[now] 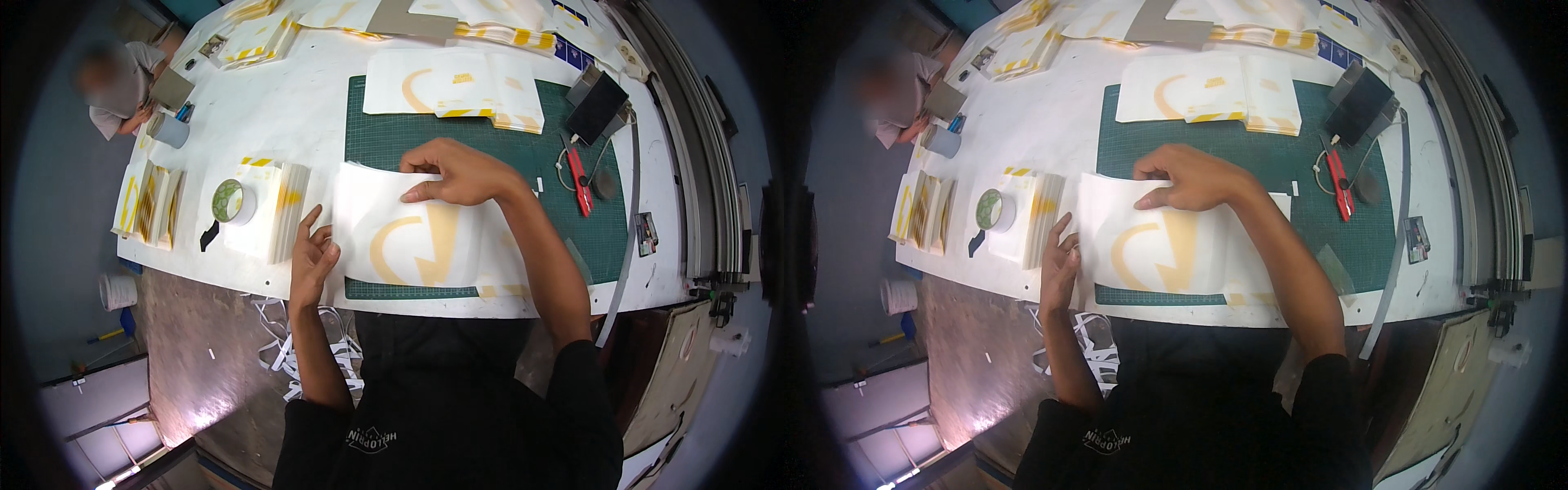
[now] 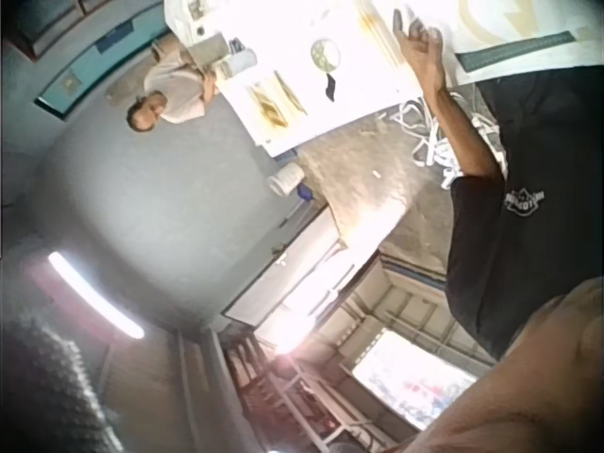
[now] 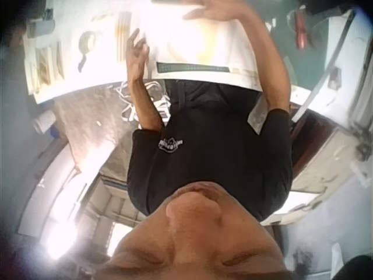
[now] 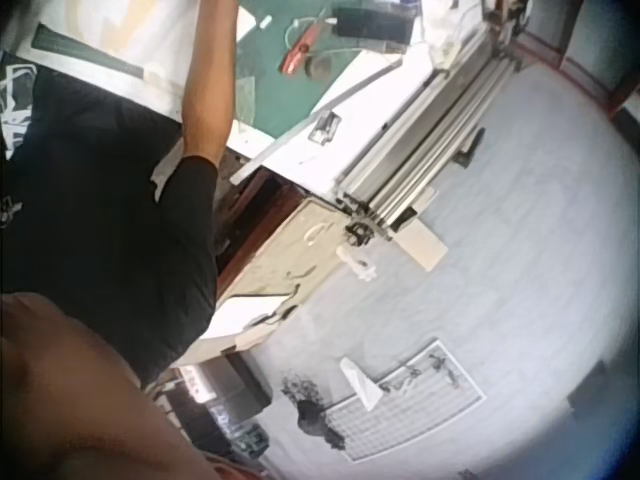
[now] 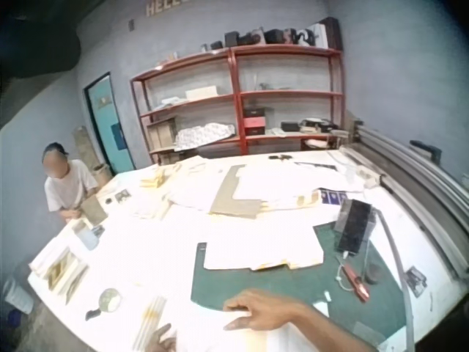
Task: The person assembles a book by placing a printed cover sheet over a folded booklet, aligning the edges, and smoothing the surface. They repeatedly open and close the assembled book to check the fit and alignment of the cover and pages.
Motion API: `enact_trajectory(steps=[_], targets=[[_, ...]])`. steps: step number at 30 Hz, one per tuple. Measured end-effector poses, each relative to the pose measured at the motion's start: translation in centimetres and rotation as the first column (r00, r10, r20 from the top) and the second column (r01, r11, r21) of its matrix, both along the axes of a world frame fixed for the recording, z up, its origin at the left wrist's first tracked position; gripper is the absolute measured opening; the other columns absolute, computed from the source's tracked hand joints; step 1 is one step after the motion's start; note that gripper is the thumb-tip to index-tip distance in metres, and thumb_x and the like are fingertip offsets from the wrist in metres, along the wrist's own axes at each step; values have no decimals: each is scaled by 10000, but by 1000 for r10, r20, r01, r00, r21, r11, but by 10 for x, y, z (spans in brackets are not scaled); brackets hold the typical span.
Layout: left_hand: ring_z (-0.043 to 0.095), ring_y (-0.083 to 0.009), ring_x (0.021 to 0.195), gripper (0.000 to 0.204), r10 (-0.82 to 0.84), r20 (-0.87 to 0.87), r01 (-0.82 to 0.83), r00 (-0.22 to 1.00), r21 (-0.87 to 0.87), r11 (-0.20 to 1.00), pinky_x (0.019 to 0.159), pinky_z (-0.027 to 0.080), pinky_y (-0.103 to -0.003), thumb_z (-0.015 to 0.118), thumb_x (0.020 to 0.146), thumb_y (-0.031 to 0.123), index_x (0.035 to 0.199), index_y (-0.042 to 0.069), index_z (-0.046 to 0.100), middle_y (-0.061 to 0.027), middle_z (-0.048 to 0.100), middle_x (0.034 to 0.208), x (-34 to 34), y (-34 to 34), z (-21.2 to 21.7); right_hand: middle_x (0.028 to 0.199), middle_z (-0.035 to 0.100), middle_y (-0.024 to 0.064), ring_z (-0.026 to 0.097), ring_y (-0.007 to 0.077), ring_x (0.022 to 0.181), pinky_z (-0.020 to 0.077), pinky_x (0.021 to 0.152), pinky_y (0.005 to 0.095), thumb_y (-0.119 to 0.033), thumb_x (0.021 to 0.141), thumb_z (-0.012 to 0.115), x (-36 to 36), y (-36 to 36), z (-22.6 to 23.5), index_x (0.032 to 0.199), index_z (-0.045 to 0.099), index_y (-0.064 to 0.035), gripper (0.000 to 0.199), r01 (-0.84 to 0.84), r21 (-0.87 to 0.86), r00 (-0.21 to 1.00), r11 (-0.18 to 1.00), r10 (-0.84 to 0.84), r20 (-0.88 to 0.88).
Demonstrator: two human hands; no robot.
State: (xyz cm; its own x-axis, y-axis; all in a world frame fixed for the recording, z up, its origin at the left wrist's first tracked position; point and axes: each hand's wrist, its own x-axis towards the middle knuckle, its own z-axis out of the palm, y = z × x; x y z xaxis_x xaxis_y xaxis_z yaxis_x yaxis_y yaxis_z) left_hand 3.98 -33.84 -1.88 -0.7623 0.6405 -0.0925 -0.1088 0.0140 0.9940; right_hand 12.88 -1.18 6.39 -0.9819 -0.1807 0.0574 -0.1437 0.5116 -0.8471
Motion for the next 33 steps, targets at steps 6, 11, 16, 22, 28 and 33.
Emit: enact_trajectory(steps=[6, 11, 16, 22, 28, 33], targets=[[696, -253, 1162, 762, 49, 46, -45, 998, -78, 996, 1019, 546, -369, 786, 935, 27, 1559, -36, 353, -221, 719, 1247, 8, 36, 25, 951, 742, 108, 639, 234, 863, 488, 791, 374, -304, 924, 823, 6, 6, -10, 1095, 745, -24, 337, 132, 110, 988, 985, -140, 61], [694, -172, 1074, 567, 88, -179, -113, 980, -130, 985, 941, 541, -312, 761, 932, -50, 1435, -37, 499, -178, 753, 1138, 24, 42, 42, 1342, 666, 190, 601, 384, 1262, 472, 1072, 453, -296, 928, 822, 71, -21, -26, 1353, 671, -40, 518, 512, 218, 851, 831, -455, -264], [625, -105, 951, 231, -63, -36, 57, 997, -157, 986, 896, 475, -259, 650, 918, -127, 1130, -74, 724, -49, 719, 1013, 7, 12, 42, 1380, 631, 177, 566, 384, 1344, 413, 1153, 535, -154, 796, 852, 203, -19, -25, 1333, 685, -73, 568, 376, 241, 927, 895, -362, -101], [680, -192, 1110, 588, -382, -76, 343, 921, -307, 888, 1027, 488, -302, 521, 703, -179, 1247, -90, 726, -115, 722, 1119, -6, -12, 63, 1439, 565, 193, 517, 388, 1402, 365, 1195, 592, -180, 787, 815, 268, -55, -51, 1347, 653, -74, 593, 399, 506, 915, 765, -367, -167], [732, -292, 1123, 692, -605, -263, 523, 752, -321, 790, 998, 527, -337, 538, 655, -163, 1296, -11, 748, -208, 757, 1158, 8, -1, 126, 1464, 547, 192, 497, 388, 1430, 298, 1203, 664, -275, 785, 849, 270, -61, -65, 1423, 615, -94, 703, 469, 425, 883, 775, -427, -195], [637, -250, 750, 514, -526, -794, 256, 303, -464, 848, 660, 525, -376, 708, 667, -98, 1150, 50, 806, -87, 634, 812, 36, 40, 156, 1476, 541, 176, 500, 375, 1430, 226, 1223, 678, -435, 749, 925, 268, -80, -80, 1431, 611, -107, 819, 574, 395, 819, 717, -499, -283]])
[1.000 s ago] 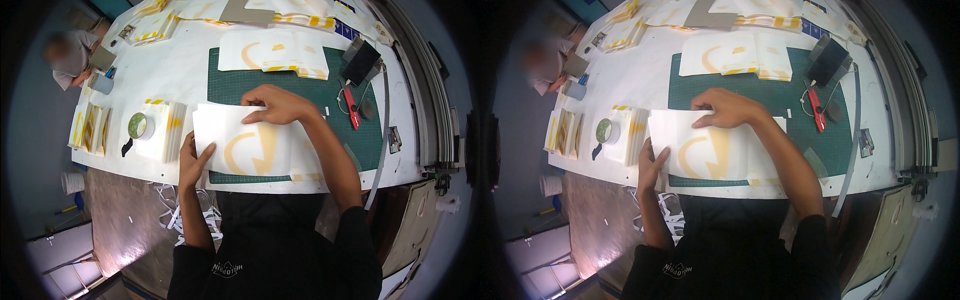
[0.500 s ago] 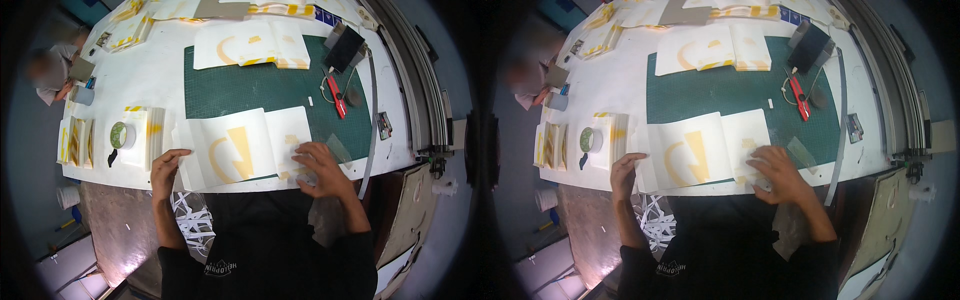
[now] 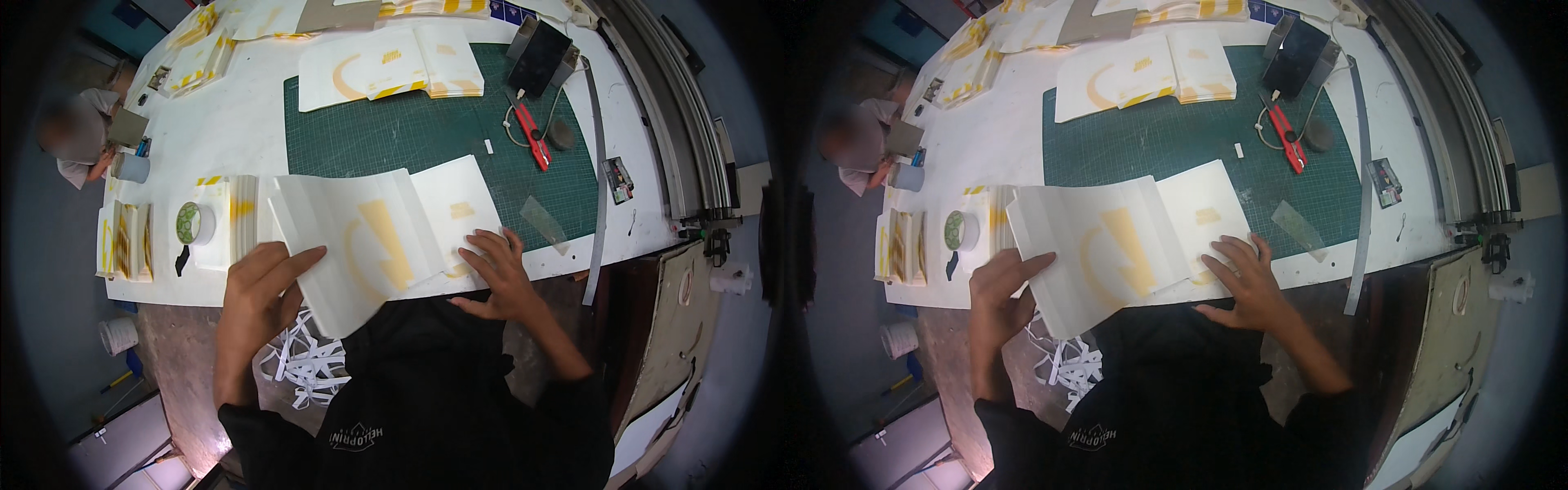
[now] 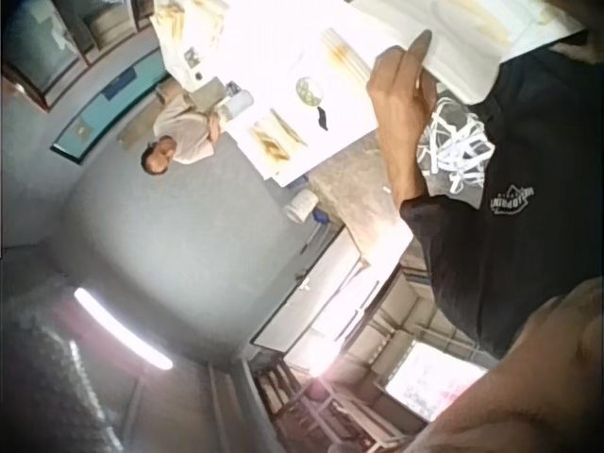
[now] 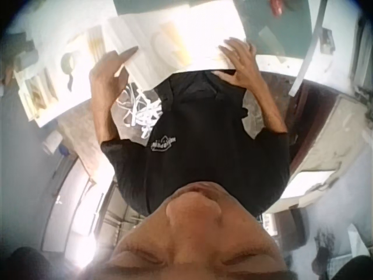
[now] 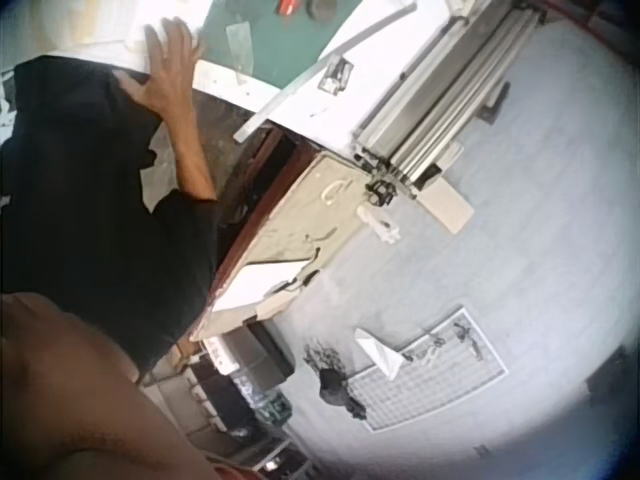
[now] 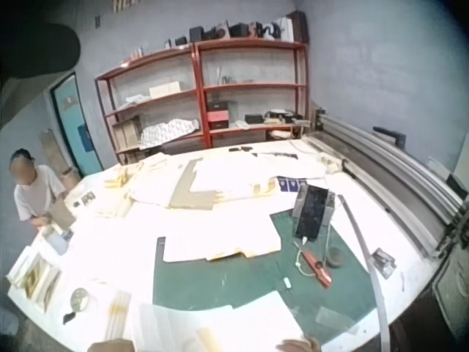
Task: The person assembles a book by placing a printed cover sheet over a folded booklet, aligning the edges, and smoothing the surface. They repeatedly open and close the assembled book to check the fit and alignment of the cover and pages.
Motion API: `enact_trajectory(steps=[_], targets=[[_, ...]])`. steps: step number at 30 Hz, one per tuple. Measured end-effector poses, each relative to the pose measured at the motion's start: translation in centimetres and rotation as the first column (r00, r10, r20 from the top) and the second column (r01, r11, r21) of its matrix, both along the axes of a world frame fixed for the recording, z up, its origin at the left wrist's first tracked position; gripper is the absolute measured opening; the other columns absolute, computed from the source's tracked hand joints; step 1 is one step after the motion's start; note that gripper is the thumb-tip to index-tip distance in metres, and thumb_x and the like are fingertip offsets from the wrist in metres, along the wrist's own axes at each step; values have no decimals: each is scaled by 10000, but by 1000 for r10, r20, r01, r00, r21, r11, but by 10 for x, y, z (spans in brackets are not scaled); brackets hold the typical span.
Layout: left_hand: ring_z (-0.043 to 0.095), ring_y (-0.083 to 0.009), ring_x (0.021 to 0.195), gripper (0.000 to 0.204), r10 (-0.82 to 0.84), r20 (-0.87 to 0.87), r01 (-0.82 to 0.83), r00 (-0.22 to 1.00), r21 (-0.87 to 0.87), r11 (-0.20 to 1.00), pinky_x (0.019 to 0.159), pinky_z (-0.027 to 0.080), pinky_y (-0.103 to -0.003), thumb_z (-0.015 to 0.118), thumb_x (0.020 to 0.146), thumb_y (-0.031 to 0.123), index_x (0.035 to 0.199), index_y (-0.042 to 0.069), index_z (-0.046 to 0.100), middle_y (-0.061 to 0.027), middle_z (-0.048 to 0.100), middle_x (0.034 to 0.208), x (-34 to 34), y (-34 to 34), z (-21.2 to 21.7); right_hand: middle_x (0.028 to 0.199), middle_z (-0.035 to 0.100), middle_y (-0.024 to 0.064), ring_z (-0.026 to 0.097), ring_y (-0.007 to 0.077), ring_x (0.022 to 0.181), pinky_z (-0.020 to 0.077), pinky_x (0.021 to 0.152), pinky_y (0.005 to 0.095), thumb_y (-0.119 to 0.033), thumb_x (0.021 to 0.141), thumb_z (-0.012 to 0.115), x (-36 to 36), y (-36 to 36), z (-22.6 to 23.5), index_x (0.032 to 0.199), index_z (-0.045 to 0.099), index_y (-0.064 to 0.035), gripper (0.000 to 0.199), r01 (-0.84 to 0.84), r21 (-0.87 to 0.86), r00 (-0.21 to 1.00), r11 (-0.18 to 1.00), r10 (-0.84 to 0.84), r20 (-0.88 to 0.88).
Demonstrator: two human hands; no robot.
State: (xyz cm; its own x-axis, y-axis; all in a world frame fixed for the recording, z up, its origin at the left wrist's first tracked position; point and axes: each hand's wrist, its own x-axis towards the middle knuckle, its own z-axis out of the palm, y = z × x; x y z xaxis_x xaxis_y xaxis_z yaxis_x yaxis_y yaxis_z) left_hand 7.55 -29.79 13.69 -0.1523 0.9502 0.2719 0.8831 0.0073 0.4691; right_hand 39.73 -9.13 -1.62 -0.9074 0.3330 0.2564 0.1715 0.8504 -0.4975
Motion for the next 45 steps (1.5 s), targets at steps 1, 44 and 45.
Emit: enact_trajectory(steps=[1, 44, 45], targets=[[602, -238, 712, 484, -11, -178, 13, 984, 5, 1000, 626, 506, -382, 731, 662, -81, 1120, 53, 812, -67, 590, 761, 4, 2, 14, 1478, 541, 171, 501, 371, 1429, 218, 1226, 677, -467, 736, 934, -3, -4, 0, 1432, 611, -109, 846, 0, -18, 1000, 1000, 0, -20], [601, -120, 867, 272, 182, 750, -577, 636, 306, 757, 751, 493, -270, 817, 966, 214, 1029, -25, 704, -51, 650, 962, -11, 45, -135, 1180, 753, 134, 696, 177, 1068, 566, 898, 345, -93, 968, 795, -26, 89, 0, 1248, 701, 33, 321, 48, -766, 793, 641, -491, -361], [603, -117, 866, 270, 210, 758, -604, 618, 286, 744, 750, 494, -269, 820, 963, 211, 1029, -24, 705, -50, 655, 955, -8, 50, -138, 1193, 753, 138, 696, 179, 1076, 566, 903, 351, -98, 965, 800, -27, 90, 0, 1266, 698, 34, 344, 75, -757, 795, 650, -497, -348]])
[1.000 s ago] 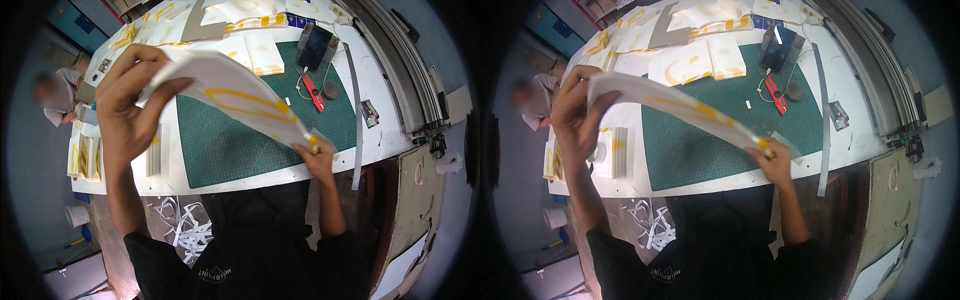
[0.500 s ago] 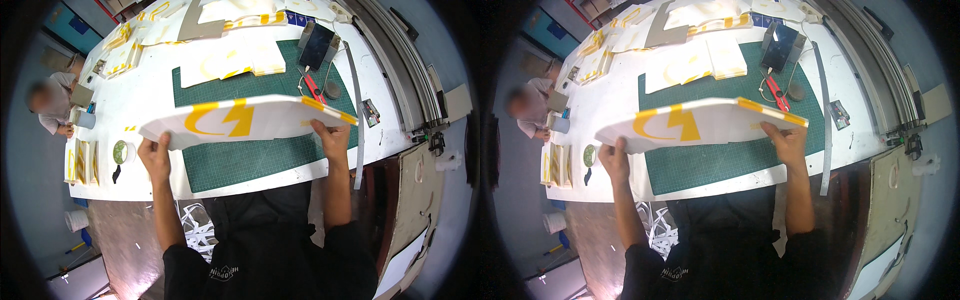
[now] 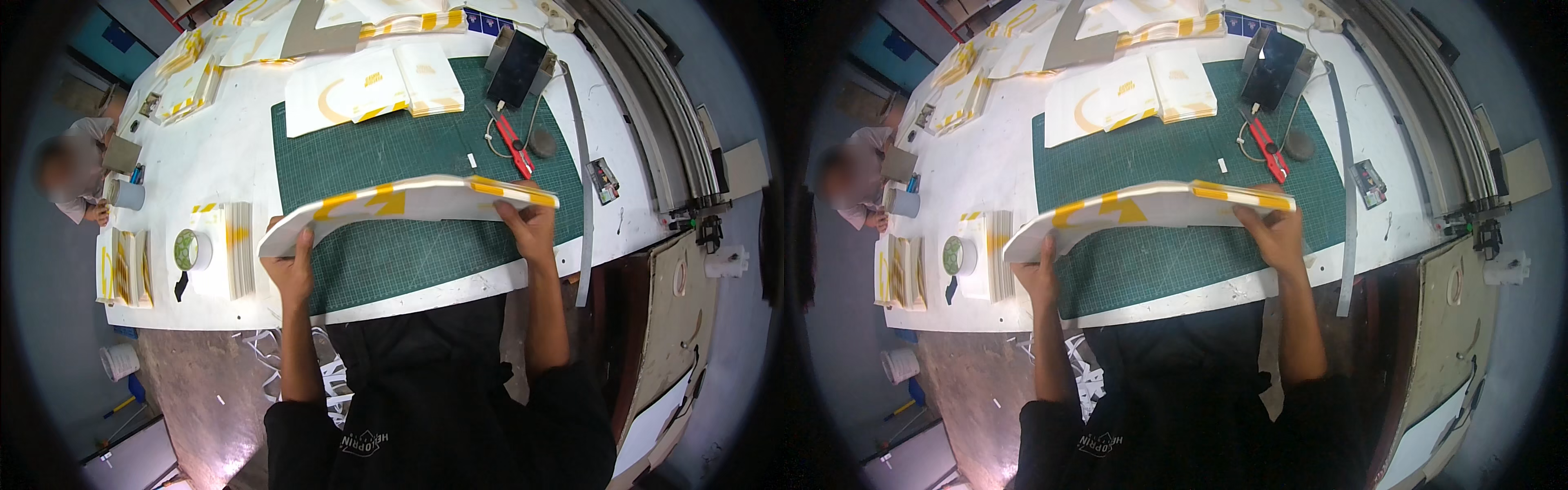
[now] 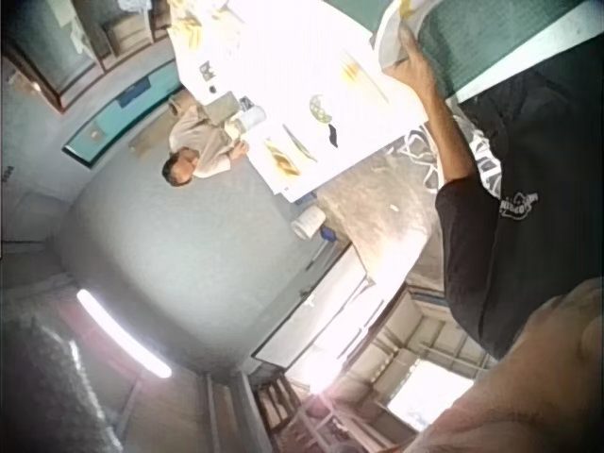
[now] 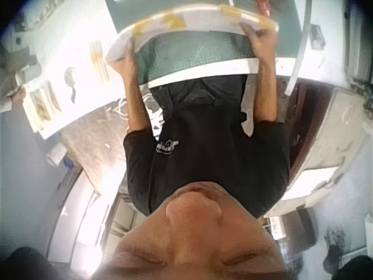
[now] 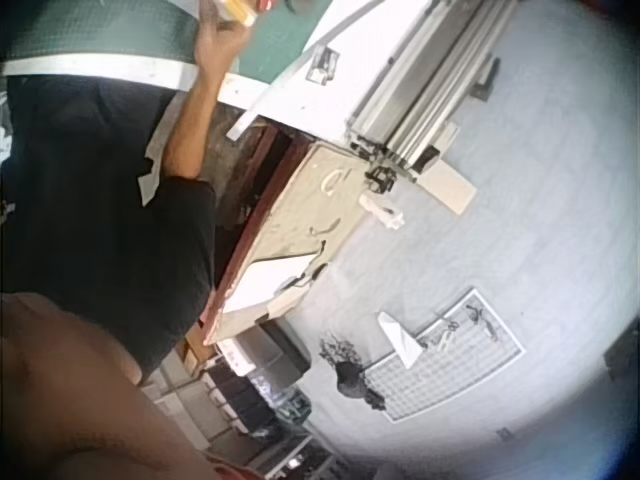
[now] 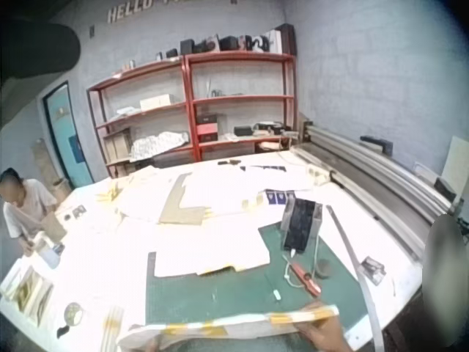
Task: The person assembles a book by placing a printed cover sheet over a folded booklet, aligning the edges, and smoothing the surface. They repeatedly open and close the assembled book to check the fit and alignment of the cover and pages.
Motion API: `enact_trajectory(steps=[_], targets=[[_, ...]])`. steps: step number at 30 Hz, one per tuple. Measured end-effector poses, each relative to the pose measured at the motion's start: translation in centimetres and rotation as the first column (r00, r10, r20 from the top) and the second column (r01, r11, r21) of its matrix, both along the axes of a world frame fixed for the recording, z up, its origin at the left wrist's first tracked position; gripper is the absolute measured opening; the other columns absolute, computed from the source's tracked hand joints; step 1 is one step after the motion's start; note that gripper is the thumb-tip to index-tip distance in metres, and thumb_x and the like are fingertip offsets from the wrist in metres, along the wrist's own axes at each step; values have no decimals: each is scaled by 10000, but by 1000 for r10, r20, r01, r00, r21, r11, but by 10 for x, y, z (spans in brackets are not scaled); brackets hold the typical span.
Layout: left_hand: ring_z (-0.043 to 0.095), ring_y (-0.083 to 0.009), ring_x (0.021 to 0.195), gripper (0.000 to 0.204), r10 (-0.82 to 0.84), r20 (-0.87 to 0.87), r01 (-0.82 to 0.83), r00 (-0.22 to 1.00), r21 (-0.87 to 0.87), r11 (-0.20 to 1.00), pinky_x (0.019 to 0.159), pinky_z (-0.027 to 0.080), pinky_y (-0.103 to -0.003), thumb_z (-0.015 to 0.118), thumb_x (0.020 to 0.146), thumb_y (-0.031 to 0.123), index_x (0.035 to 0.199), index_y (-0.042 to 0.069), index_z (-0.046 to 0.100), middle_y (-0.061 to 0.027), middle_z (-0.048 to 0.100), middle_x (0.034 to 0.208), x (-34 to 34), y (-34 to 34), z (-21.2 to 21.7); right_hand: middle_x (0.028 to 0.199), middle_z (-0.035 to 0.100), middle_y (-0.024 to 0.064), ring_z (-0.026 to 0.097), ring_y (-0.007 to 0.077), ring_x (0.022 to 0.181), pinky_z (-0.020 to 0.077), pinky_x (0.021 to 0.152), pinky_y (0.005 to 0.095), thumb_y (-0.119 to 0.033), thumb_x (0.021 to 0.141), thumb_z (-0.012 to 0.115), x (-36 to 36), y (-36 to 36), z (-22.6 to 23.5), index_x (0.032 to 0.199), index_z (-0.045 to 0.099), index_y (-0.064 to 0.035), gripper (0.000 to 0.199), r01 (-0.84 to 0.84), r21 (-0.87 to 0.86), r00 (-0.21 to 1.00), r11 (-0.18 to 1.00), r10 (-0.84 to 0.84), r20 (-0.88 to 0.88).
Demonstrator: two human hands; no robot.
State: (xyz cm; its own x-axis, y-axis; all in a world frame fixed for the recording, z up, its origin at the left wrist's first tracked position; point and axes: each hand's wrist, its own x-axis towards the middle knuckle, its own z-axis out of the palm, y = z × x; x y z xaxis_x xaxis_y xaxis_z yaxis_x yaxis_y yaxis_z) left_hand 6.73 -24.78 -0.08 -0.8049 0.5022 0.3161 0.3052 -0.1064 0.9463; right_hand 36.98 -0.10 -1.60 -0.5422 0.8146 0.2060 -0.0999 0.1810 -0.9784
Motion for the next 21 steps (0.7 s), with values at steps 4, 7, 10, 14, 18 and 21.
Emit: enact_trajectory(steps=[4, 7, 10, 14, 18, 21], targets=[[599, -102, 848, 262, 38, -16, -39, 999, -55, 998, 736, 496, -265, 820, 963, 206, 1021, -22, 705, -44, 667, 920, 7, 1, 11, 1151, 745, 112, 690, 168, 1051, 559, 885, 343, -87, 944, 821, -8, -3, 9, 1222, 699, 12, 320, 132, 9, 983, 991, -132, 126], [614, -119, 850, 238, -48, 21, 48, 999, -17, 999, 728, 503, -266, 835, 942, 159, 1007, -24, 700, -65, 662, 969, 7, -8, 15, 1122, 734, 89, 688, 165, 1028, 552, 893, 335, -73, 928, 833, 4, -7, 19, 1177, 697, -5, 291, 116, 5, 991, 993, -117, 64], [601, -123, 830, 194, -59, -34, 60, 998, 39, 997, 714, 494, -262, 825, 950, 125, 996, -7, 691, -69, 645, 994, 8, -10, 10, 1109, 726, 79, 687, 162, 1013, 546, 911, 336, -68, 912, 849, 12, -6, 12, 1144, 692, -5, 286, 71, -27, 997, 997, -70, 27], [565, -115, 824, 199, -44, -18, 44, 999, 28, 999, 705, 464, -258, 804, 980, 155, 965, 6, 672, -61, 624, 967, 15, -10, 9, 1109, 728, 93, 690, 161, 1006, 555, 925, 346, -54, 896, 856, 11, -12, 5, 1144, 690, 0, 304, 127, -40, 991, 991, -125, 57], [557, -121, 834, 203, -28, -24, 29, 999, 34, 999, 717, 458, -259, 817, 965, 150, 958, 15, 665, -58, 618, 963, 14, -13, 11, 1107, 733, 108, 692, 170, 997, 557, 922, 340, -25, 891, 847, 10, -9, 17, 1129, 693, -4, 284, 120, 20, 991, 993, -121, 62], [557, -127, 849, 192, -57, -30, 59, 998, 57, 997, 736, 459, -265, 833, 937, 112, 941, 24, 663, -59, 619, 960, 15, -16, 19, 1091, 732, 112, 687, 171, 983, 555, 906, 331, -12, 890, 842, 8, -8, 18, 1091, 702, -18, 245, 56, 27, 998, 998, -56, -17]])
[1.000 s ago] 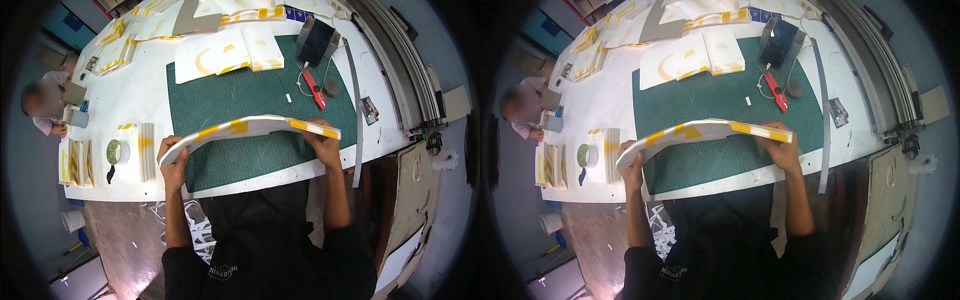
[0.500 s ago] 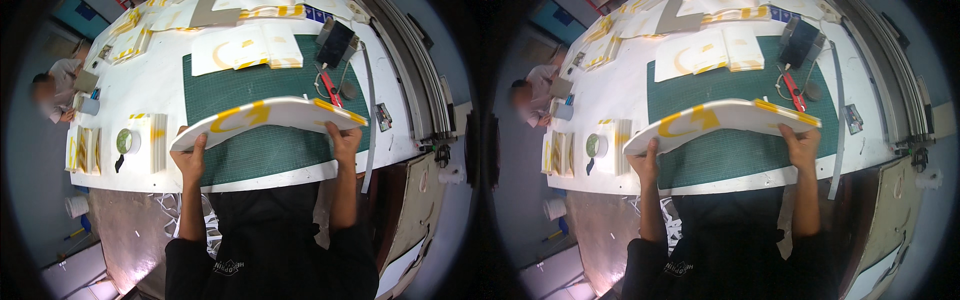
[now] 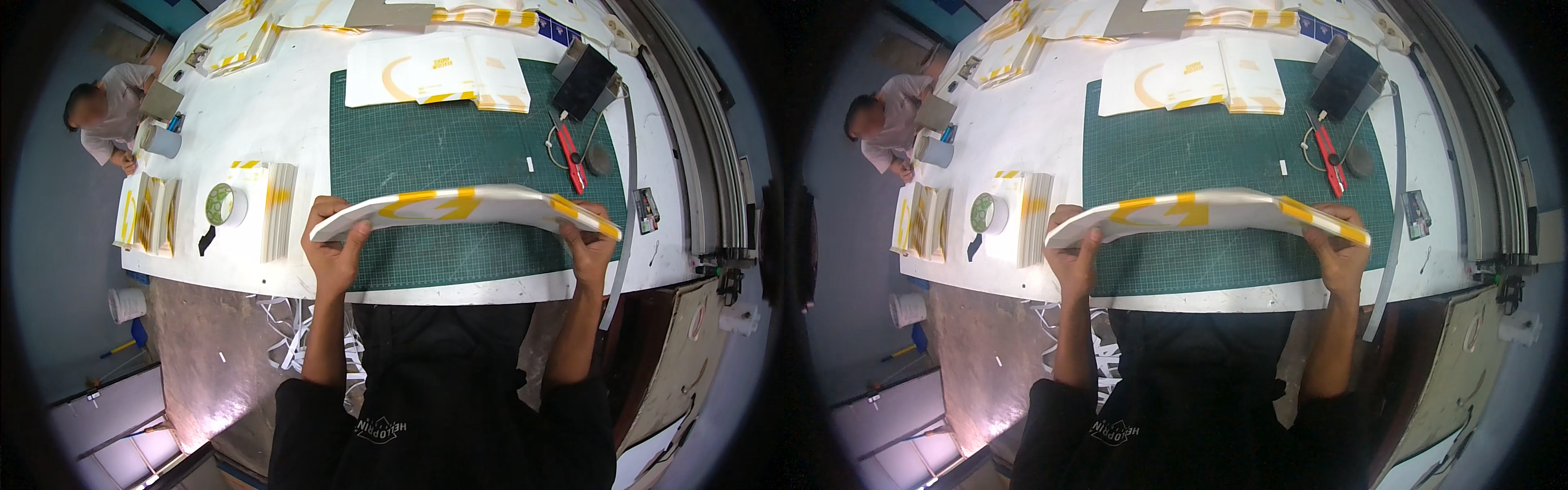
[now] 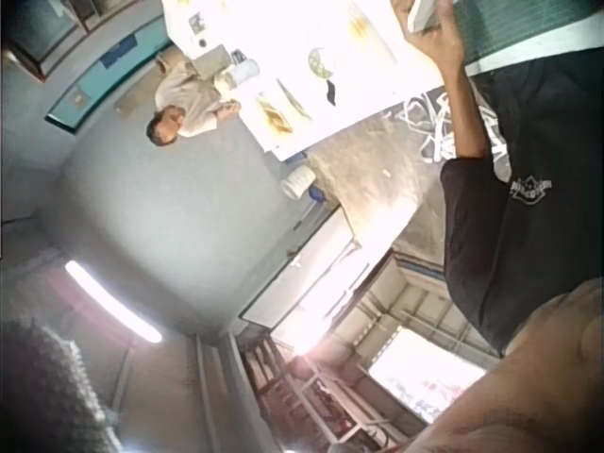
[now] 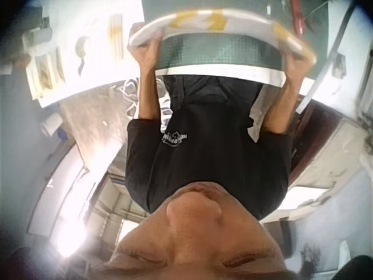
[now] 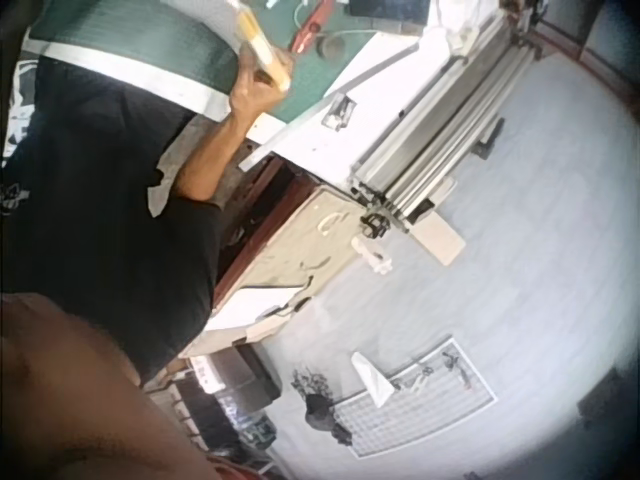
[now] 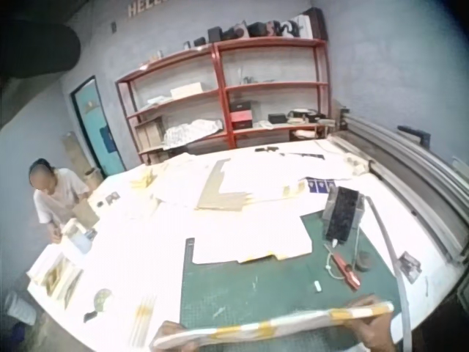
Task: The person assembles a book by placing a printed cover sheet over a folded booklet, aligning the edges, and smoothing the surface. They repeatedly open and close the assembled book to check the fit and alignment of the cover and pages.
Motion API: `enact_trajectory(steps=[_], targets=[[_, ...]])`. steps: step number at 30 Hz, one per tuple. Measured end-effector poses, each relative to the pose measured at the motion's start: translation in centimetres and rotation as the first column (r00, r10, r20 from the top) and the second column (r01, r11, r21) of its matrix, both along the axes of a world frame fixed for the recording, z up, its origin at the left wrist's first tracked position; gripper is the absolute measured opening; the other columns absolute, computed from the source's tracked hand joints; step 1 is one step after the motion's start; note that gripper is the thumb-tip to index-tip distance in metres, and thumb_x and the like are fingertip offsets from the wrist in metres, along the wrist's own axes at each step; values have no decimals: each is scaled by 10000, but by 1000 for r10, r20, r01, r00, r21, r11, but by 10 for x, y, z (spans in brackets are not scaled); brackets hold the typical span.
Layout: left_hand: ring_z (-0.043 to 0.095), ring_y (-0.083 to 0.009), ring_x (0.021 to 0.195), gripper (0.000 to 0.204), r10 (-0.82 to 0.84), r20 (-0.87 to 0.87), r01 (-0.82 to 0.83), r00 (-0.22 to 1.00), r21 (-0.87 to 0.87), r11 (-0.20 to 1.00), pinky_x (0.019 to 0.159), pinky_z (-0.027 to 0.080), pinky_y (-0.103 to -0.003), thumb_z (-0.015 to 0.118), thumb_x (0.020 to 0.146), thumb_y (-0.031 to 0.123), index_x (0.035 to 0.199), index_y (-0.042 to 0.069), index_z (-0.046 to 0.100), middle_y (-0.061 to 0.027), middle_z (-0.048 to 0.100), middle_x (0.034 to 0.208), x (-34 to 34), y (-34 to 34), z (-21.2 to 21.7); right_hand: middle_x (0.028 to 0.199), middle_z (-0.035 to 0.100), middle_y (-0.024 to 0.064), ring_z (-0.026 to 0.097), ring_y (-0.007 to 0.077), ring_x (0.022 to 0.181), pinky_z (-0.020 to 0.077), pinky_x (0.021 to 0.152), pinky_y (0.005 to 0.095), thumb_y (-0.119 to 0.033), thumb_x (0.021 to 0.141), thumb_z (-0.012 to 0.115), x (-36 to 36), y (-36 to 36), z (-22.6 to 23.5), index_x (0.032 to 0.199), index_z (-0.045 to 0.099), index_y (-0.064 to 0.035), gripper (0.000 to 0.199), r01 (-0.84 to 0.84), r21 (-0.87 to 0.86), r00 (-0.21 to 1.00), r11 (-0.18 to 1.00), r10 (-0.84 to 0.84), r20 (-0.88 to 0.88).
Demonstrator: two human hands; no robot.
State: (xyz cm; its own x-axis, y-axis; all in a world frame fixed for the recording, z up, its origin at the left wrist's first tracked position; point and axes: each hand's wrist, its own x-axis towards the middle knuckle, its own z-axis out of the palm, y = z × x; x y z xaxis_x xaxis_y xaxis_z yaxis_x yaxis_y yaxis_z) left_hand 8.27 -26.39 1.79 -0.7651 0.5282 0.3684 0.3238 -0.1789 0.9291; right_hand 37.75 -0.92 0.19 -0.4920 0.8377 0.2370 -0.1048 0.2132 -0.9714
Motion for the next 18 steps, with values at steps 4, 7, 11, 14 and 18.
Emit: enact_trajectory(steps=[4, 7, 11, 14, 18], targets=[[562, -131, 849, 199, 38, -26, -39, 999, -46, 998, 741, 459, -269, 852, 896, 60, 906, 21, 657, -58, 619, 946, 1, 7, -8, 1062, 728, 111, 680, 169, 956, 555, 888, 327, -5, 898, 833, 5, 3, -15, 1061, 709, -31, 207, 35, 26, 997, 999, -37, 61], [565, -133, 832, 199, 37, -35, -39, 999, -48, 998, 734, 459, -268, 854, 894, 78, 895, 19, 665, -61, 623, 926, -3, 5, -6, 1053, 725, 99, 680, 164, 946, 552, 873, 325, -14, 899, 839, 3, 1, -2, 1057, 708, -25, 206, 41, 61, 997, 997, -45, 66], [557, -132, 816, 202, 23, -72, -27, 997, -66, 997, 720, 461, -265, 838, 912, 85, 925, 17, 648, -71, 611, 934, -6, -2, -9, 1040, 728, 88, 689, 164, 958, 558, 876, 328, -44, 909, 847, -1, -1, 9, 1065, 717, -22, 205, -9, -6, 1000, 1000, 9, 29], [555, -132, 830, 193, 8, -63, -14, 998, -96, 995, 729, 461, -267, 818, 924, 76, 942, 18, 635, -76, 605, 954, -8, -7, -20, 1059, 734, 100, 697, 174, 998, 562, 913, 343, -62, 913, 850, 1, -3, 0, 1110, 714, -7, 245, -28, -63, 999, 998, 27, -17], [554, -131, 854, 184, -50, -46, 47, 998, -64, 997, 752, 462, -273, 801, 937, 81, 966, 18, 630, -79, 606, 978, -11, -6, -23, 1119, 730, 124, 693, 191, 1028, 550, 953, 368, -51, 929, 828, 3, -3, 5, 1126, 704, 19, 244, -32, -148, 999, 988, 28, -31]])
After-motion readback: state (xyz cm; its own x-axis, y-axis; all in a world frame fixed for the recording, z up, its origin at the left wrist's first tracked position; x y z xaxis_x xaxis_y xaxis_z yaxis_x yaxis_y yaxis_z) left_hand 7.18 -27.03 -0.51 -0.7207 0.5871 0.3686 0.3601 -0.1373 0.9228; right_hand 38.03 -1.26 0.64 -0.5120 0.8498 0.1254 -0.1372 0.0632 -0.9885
